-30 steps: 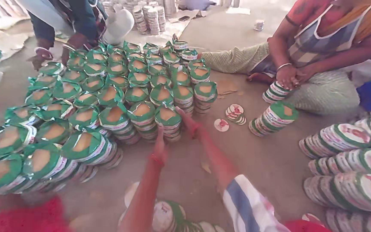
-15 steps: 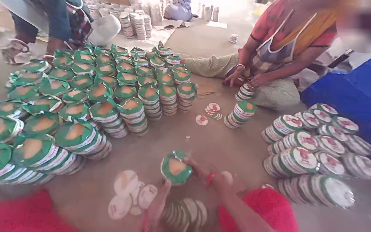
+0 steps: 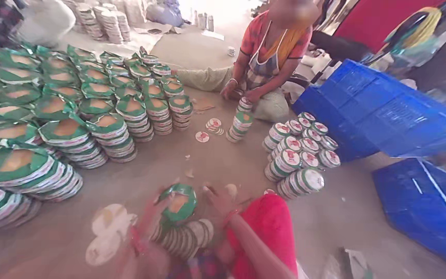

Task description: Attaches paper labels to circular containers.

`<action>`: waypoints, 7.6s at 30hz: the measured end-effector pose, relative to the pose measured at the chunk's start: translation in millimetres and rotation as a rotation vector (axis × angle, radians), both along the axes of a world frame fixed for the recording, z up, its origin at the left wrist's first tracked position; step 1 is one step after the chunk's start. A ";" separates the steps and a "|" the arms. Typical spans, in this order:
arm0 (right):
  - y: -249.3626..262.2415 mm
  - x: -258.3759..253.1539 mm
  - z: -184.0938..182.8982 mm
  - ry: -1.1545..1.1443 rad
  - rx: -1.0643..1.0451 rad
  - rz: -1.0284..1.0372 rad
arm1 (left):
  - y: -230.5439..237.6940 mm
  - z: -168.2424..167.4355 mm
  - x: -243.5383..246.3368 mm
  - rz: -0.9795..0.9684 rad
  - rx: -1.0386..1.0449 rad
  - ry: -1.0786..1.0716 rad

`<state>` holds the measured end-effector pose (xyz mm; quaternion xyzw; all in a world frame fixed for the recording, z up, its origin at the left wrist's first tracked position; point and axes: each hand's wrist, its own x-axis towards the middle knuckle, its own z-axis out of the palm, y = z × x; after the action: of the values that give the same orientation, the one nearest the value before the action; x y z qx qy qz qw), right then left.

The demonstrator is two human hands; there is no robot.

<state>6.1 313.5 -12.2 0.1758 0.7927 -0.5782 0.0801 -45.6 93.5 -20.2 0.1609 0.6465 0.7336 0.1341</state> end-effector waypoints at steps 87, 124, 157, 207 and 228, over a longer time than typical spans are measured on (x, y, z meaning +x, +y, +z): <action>-79.5 6.6 50.7 0.720 1.032 0.462 | -5.1 -29.9 40.9 0.313 -0.076 0.384; -56.9 74.9 16.5 0.692 -0.018 -0.037 | -106.1 -20.3 17.6 0.394 -0.890 -0.084; -38.9 -10.5 52.7 0.640 0.788 0.977 | -31.0 13.1 53.3 0.177 -0.106 -0.249; -48.7 68.1 12.1 0.509 -0.414 -0.124 | 10.2 24.8 43.6 0.386 -0.759 0.345; -68.1 -8.7 34.0 0.384 1.021 0.537 | -84.4 57.8 35.6 0.823 -0.116 0.388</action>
<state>-2.7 245.4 21.8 -0.1218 0.9868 -0.1057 -0.0158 -10.0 9.2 37.6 0.0173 0.7098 0.6446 -0.2836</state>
